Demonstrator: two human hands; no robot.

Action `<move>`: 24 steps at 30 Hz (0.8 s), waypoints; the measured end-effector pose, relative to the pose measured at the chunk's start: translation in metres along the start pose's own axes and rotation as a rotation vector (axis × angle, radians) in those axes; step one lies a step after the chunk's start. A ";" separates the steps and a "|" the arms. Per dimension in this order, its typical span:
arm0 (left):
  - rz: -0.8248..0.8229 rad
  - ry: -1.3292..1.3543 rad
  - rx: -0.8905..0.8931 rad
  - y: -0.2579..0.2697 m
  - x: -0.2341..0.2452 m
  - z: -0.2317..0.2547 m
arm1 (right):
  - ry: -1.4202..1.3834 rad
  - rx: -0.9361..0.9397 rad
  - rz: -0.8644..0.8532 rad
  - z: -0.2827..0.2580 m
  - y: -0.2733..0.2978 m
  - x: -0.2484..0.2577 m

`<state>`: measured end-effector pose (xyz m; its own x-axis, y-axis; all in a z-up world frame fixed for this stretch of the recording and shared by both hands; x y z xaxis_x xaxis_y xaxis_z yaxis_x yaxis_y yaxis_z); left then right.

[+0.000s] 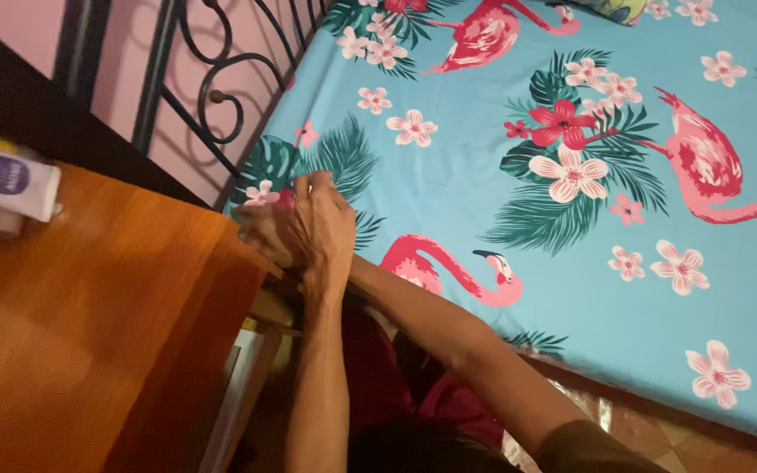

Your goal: The person cleans various grooming tools and toiletries on a dresser using a white cloth, wipes the surface of the dresser, and then smooths the bedsheet on an adjacent bed.

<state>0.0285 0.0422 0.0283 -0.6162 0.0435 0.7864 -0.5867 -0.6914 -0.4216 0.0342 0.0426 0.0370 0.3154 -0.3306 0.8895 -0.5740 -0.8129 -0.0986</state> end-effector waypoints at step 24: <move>0.523 0.231 0.199 -0.021 0.035 -0.071 | 0.032 0.564 -0.120 -0.001 -0.083 -0.103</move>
<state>-0.0180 0.1088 0.0327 -0.9075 -0.1986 0.3703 -0.0797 -0.7840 -0.6156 0.0484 0.1442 -0.0459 0.3251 -0.2127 0.9215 -0.0416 -0.9767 -0.2108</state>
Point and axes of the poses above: each hand's wrist, its own y-axis away from the middle knuckle, its own x-axis out of the back of the hand, z = x × y, the point moved 6 cm from there along -y, towards the middle knuckle, and after that the axes turned 3 degrees about -x, right-handed, at the moved point
